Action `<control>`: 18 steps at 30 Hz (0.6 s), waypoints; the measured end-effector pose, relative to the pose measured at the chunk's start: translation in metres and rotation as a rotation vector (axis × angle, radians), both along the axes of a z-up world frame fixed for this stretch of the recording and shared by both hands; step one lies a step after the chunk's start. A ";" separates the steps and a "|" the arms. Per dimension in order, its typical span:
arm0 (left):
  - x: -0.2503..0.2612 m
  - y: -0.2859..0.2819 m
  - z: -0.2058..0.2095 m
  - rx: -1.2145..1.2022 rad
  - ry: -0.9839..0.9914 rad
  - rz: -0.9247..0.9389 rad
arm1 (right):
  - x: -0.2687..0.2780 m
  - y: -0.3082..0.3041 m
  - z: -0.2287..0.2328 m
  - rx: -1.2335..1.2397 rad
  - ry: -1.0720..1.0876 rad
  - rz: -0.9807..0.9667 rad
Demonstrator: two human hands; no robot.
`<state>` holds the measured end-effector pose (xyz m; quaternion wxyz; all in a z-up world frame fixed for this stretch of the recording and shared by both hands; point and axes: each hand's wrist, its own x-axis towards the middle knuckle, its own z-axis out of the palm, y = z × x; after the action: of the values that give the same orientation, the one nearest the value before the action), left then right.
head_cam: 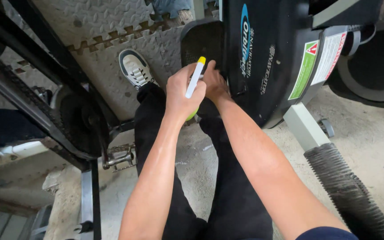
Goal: Cleaning gym equipment with a spray bottle and cloth.
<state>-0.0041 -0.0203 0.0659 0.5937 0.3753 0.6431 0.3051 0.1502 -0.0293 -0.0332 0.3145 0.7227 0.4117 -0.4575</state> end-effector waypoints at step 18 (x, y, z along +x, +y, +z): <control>0.025 -0.051 -0.067 -0.046 0.066 0.029 | 0.030 0.055 0.021 1.111 0.076 0.552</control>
<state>0.0212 -0.0718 -0.0013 0.5762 0.3622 0.6744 0.2863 0.1804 0.0253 -0.0122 -0.0167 0.6283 0.7710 -0.1022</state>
